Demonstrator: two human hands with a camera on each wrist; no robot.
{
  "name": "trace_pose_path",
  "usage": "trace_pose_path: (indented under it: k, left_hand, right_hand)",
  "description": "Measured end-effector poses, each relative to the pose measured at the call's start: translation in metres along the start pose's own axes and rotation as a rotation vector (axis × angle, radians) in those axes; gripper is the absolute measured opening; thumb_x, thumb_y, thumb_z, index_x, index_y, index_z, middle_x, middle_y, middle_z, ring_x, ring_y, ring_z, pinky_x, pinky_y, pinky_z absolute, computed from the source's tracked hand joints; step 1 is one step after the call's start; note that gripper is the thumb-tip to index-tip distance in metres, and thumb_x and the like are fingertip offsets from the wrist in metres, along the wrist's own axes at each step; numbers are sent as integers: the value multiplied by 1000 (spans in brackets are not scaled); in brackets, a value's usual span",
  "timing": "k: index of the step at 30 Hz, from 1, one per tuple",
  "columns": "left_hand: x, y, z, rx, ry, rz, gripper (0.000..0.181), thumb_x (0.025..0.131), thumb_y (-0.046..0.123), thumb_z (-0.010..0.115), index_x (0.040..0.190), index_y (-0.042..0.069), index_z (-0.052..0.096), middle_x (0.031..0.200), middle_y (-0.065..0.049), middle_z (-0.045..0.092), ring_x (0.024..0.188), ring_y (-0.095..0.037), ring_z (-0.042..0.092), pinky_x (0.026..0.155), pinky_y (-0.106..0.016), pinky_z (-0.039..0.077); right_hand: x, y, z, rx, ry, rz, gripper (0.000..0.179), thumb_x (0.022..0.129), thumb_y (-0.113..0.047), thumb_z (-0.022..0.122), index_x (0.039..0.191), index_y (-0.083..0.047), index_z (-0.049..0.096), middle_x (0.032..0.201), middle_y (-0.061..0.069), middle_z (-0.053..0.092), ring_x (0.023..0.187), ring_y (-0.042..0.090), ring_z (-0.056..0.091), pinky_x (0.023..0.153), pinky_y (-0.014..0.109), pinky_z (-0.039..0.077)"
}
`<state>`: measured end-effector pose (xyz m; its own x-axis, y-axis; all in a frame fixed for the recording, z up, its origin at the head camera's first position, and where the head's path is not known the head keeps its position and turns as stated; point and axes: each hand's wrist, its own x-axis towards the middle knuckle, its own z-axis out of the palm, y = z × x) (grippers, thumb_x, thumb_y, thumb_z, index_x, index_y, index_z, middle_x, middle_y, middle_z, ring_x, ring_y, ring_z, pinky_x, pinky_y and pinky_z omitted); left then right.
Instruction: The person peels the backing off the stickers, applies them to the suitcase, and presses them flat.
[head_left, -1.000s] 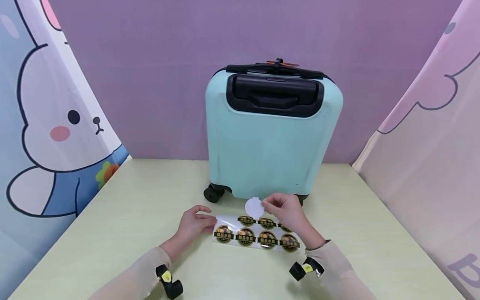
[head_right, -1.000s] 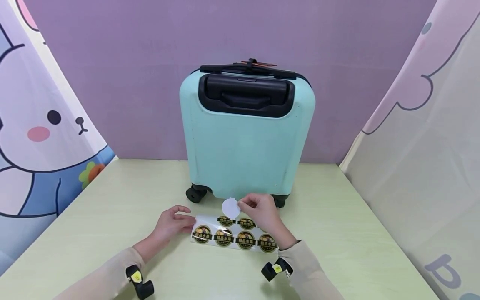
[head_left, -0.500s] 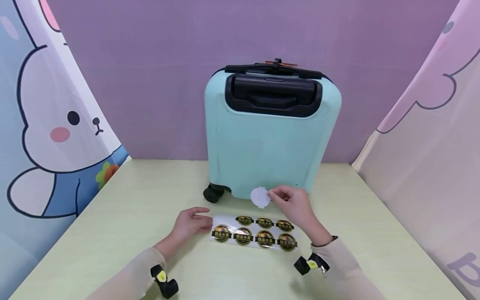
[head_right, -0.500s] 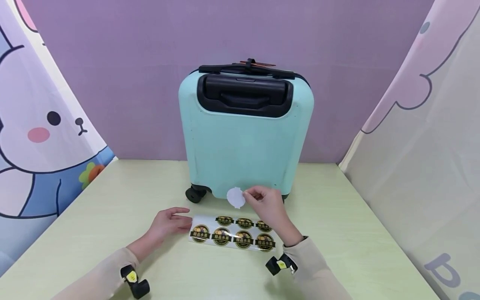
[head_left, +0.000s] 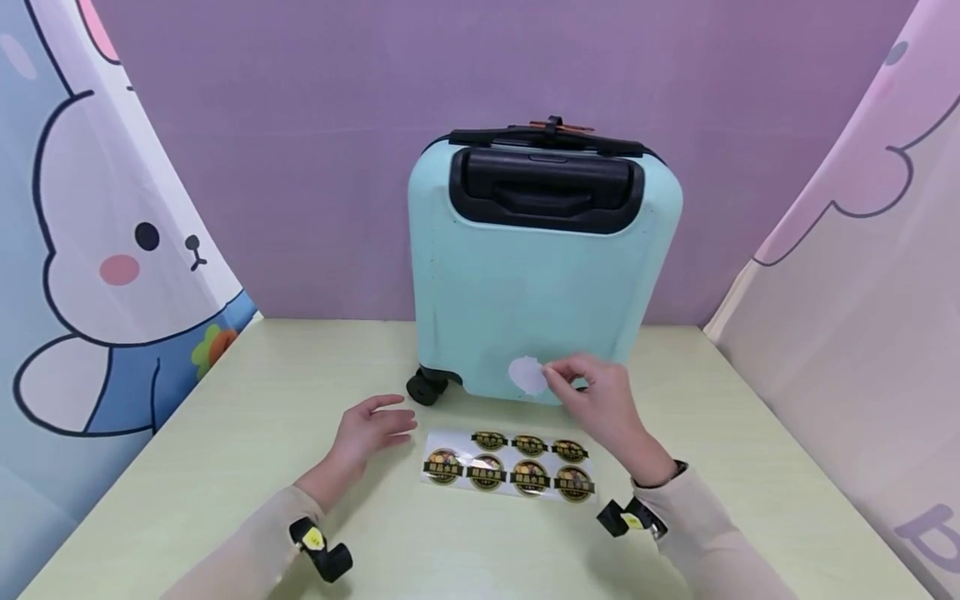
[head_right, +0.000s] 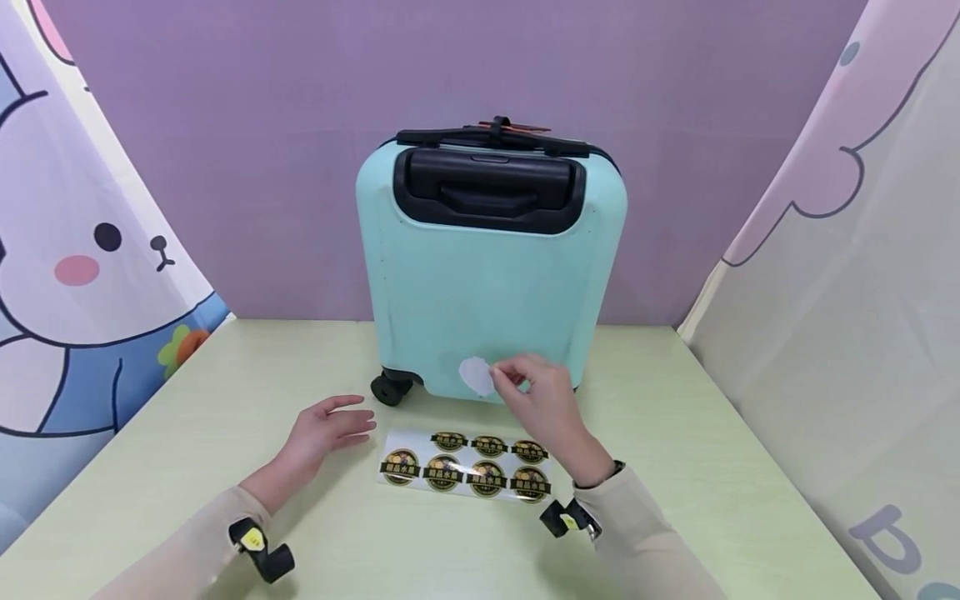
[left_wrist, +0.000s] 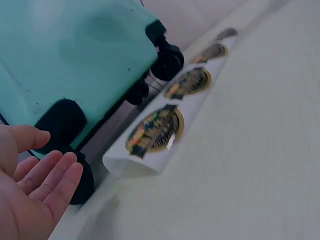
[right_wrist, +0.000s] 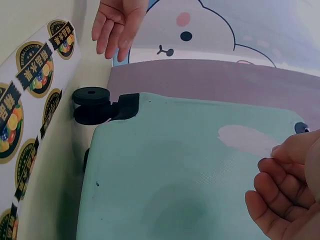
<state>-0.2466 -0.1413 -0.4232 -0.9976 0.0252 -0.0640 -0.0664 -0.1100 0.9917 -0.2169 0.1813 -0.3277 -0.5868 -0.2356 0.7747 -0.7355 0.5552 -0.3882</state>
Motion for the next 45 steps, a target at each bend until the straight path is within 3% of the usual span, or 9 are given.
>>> trace_pose_path:
  k: [3,9,12,18,30,39,45]
  left_hand:
    - [-1,7,3,-48,-10,-16,48,94,0,63,138,-11,45,109,-20,71,89,-19,72,82,-36,59]
    - [-8,20,11,-82,-91,-28,48,98,3,60,141,-11,42,112,-17,71,94,-20,72,82,-35,59]
    - [-12,26,17,-101,-134,-40,49,99,6,59,141,-11,41,116,-15,69,98,-21,71,85,-36,58]
    - [-21,37,35,-155,-172,-45,43,102,11,57,137,-11,45,127,-20,63,112,-28,65,91,-38,56]
    - [-44,59,65,-245,-288,-19,22,100,12,58,117,-1,63,109,-8,71,109,-26,67,92,-38,55]
    - [-49,68,75,-253,-295,-21,14,100,14,59,110,5,65,101,-4,71,101,-20,68,89,-36,56]
    - [-49,69,82,-226,-303,-24,22,99,14,62,115,0,65,101,-4,72,99,-18,68,88,-35,56]
  right_hand:
    - [2,-1,0,-35,21,-77,2,85,1,75,87,-1,75,76,2,69,64,13,64,56,17,53]
    - [6,-6,0,-90,48,-217,11,79,7,77,87,0,74,77,5,68,68,16,63,54,17,52]
    - [7,-7,2,-144,73,-314,1,86,0,73,86,1,73,77,8,69,68,19,62,53,23,52]
    - [12,-11,7,-218,139,-450,39,104,-21,51,83,3,72,76,11,67,67,25,61,55,35,54]
    - [16,-16,16,-290,251,-709,23,98,-3,58,83,5,73,73,12,66,63,25,60,54,34,53]
    - [15,-16,23,-323,279,-842,18,96,2,59,85,6,72,74,12,67,63,25,60,55,35,53]
    - [12,-16,26,-385,258,-940,19,98,4,55,88,6,70,77,12,66,66,24,60,58,35,54]
